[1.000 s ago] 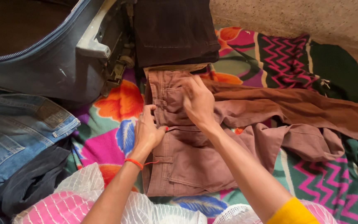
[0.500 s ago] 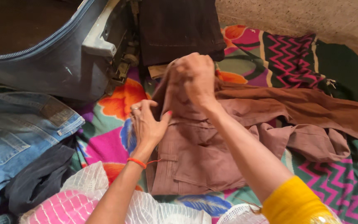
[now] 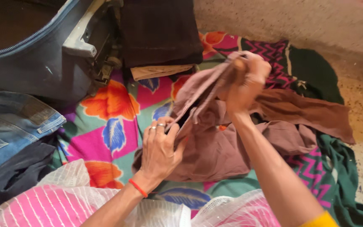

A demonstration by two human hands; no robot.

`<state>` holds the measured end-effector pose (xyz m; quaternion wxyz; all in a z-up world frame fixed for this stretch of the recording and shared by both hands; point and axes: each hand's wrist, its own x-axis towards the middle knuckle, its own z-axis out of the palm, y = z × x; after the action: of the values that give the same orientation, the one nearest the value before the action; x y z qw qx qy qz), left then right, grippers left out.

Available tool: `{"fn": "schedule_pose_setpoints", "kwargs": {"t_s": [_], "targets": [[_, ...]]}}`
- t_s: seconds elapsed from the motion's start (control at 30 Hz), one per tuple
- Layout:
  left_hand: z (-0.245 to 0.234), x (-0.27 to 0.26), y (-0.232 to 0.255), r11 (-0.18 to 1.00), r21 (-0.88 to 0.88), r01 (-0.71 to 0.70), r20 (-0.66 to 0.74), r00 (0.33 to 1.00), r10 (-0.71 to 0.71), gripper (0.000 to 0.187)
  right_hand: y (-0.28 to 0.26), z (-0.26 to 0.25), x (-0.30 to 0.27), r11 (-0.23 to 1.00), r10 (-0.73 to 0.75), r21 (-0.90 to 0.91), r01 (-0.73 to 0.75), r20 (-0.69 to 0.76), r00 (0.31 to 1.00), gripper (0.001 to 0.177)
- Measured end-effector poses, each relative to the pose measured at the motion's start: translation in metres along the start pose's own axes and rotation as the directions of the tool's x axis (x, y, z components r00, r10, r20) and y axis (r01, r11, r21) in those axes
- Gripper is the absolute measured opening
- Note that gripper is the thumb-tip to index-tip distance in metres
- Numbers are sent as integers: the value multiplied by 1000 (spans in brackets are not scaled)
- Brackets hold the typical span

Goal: The person folds a pair of black trousers on a patterned mat, smoothing and aligning the fabric before folding it into a compact rectangle. The person then picks up a pair of brown trousers and begins to fold them in a similar manner.

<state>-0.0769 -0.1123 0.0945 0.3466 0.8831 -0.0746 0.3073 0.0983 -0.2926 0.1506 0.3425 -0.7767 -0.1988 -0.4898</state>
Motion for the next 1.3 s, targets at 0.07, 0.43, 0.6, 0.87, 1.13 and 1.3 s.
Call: {"fn": "schedule_pose_setpoints", "kwargs": {"t_s": [0.07,0.43,0.6,0.87,1.13,1.3], "targets": [[-4,-4,1,1000,-12,-26,41,999,27,35,8,-24,4,979,184,103,-174,-96,978,18],[1,24,177,665,-731,-153,111,935,337,33,12,-65,88,880,172,455,-135,-40,984,8],[10,35,257,558,-829,-46,56,985,166,19,-19,-15,114,842,109,528,-114,41,993,8],[-36,-19,119,730,-640,239,56,962,-266,33,-45,104,86,716,-31,679,-164,265,964,14],[-76,-75,-68,715,342,609,425,579,-696,78,-97,100,-110,704,87,537,-466,585,806,22],[-47,-57,-41,728,673,130,468,687,-556,62,-92,20,-152,893,186,287,-348,468,864,17]]}}
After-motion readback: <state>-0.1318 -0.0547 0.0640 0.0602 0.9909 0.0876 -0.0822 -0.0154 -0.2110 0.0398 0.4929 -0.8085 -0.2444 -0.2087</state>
